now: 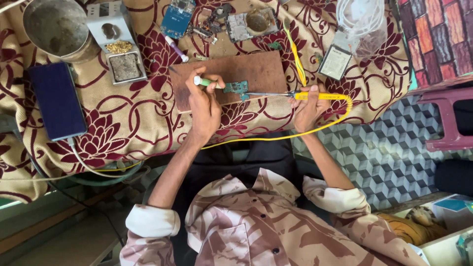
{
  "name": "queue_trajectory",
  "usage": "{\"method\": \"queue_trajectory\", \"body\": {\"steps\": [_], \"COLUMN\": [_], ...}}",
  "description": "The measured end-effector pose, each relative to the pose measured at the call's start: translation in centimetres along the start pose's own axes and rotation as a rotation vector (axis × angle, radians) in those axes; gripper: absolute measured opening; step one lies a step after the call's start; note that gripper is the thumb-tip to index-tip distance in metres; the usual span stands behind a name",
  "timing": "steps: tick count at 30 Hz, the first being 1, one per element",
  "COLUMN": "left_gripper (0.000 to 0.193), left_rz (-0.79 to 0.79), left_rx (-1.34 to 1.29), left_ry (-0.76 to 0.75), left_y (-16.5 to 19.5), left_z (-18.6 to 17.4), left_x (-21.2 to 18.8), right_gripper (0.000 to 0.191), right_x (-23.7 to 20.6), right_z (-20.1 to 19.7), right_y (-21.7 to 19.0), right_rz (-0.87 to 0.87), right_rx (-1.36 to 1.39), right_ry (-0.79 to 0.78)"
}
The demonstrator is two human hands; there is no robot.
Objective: The person uses a soldering iron and solder wire to solder components on a small circuit board held in a vise. The person repeatedly applies solder to different points on the board while maintaining a steady hand.
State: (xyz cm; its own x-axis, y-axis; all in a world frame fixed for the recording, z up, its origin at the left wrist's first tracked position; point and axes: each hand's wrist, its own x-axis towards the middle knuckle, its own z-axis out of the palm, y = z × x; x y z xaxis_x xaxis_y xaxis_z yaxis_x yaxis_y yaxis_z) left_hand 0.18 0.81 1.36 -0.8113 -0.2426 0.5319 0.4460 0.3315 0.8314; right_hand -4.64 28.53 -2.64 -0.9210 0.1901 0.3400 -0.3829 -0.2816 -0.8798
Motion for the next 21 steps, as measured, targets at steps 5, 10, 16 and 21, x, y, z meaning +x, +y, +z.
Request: {"method": "queue_trajectory", "body": {"steps": [5,10,16,21], "left_gripper": [0.042,0.044,0.046,0.048], "left_rz": [0.000,0.050,0.034,0.066], "left_rx": [-0.035,-0.047,-0.046,-0.038], "left_ry": [0.003,0.000,-0.014,-0.011], "left_y": [0.2,-0.3,-0.7,-0.7], "left_z": [0.0,0.0,-0.1,-0.3], "left_x": [0.1,0.3,0.1,0.0], "right_gripper": [0.030,0.032,0.034,0.029], "right_x": [0.6,1.9,2.1,1.8], "right_z": [0.9,2.2,3.4,4.0], "right_y": [-2.2,-4.2,-5.9,-6.8], "right_rz": [-0.052,-0.122,-0.229,-0.289], "right_rx": [-0.181,-0.341,-0.578,-0.605], "right_ry": [-0.103,-0.169,-0.220,-0.292]}}
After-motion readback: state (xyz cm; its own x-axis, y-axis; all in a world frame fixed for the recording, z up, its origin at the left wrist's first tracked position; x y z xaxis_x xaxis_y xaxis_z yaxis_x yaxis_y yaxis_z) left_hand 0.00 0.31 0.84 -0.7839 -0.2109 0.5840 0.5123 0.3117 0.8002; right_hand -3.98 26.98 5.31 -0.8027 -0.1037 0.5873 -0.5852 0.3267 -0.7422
